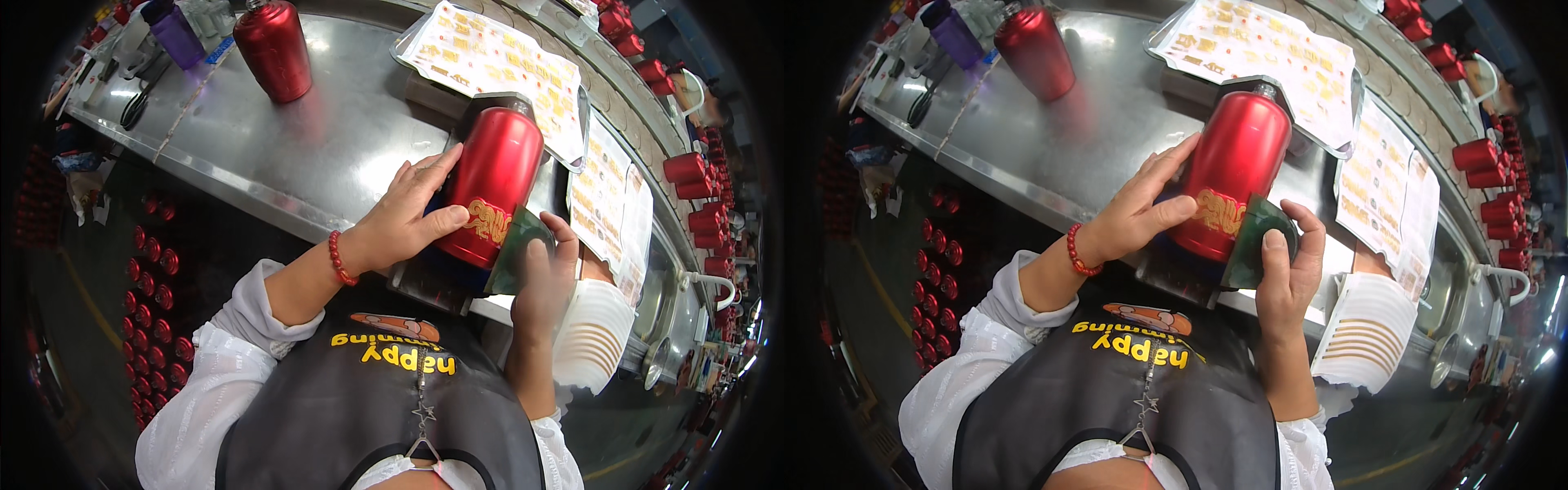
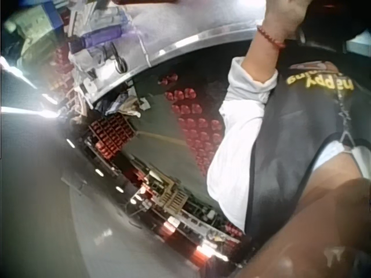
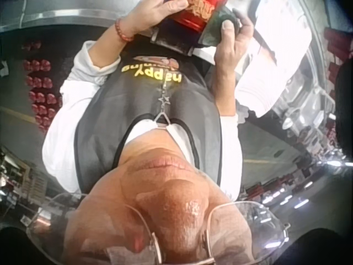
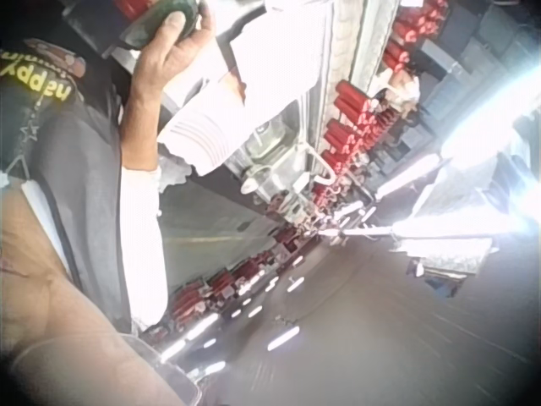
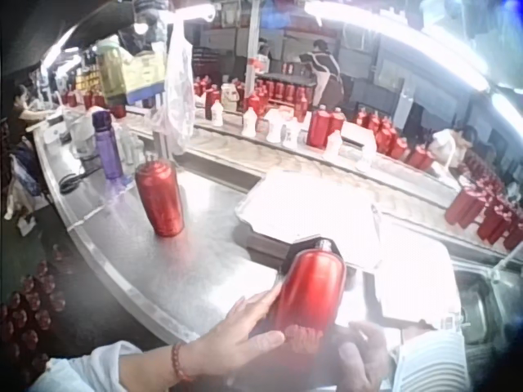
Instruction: The person applies gold stickers to red cylindrical containers, wipes the surfaces with a green sponge, and smooths the labels with a wooden stick. The person repeats this process on multiple containers at a stainless steel workstation.
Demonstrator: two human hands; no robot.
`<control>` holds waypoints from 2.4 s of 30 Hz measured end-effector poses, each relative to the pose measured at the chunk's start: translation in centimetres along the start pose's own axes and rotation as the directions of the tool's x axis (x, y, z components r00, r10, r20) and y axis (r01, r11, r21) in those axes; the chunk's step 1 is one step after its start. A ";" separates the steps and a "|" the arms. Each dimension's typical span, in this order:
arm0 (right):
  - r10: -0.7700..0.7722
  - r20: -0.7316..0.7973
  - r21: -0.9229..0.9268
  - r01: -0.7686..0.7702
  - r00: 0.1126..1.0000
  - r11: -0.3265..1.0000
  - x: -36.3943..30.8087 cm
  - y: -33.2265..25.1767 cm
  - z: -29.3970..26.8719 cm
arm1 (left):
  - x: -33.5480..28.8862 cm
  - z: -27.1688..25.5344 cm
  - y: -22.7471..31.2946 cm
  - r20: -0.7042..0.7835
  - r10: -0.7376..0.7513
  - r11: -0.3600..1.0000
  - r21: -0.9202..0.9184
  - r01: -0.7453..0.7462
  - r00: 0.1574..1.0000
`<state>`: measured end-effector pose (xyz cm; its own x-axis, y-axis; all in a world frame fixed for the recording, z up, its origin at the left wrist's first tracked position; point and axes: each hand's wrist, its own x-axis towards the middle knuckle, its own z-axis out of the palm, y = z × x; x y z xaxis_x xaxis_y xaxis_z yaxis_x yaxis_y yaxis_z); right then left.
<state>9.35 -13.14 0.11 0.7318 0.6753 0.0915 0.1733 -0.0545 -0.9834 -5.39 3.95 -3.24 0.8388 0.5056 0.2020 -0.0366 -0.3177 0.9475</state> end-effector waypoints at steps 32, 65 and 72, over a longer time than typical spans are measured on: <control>-0.160 0.081 -0.351 0.178 0.984 0.919 2.3 -5.4 1.3 | -2.1 0.8 0.1 -0.149 0.516 0.740 0.573 -0.352 0.844; -0.106 -0.011 -0.126 0.104 0.994 0.987 0.5 -1.0 -1.1 | -2.5 0.5 0.4 -0.071 0.493 0.712 0.605 -0.356 0.867; -0.144 0.023 0.122 0.140 0.989 0.983 0.3 -0.4 0.8 | -1.7 1.9 0.6 -0.005 0.465 0.704 0.608 -0.367 0.885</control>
<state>8.96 -12.39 0.42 0.6839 0.6929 0.2285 0.1927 0.1306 -0.9725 -5.83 1.35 -3.49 0.7230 0.3033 0.6207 -0.0035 -0.8968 0.4424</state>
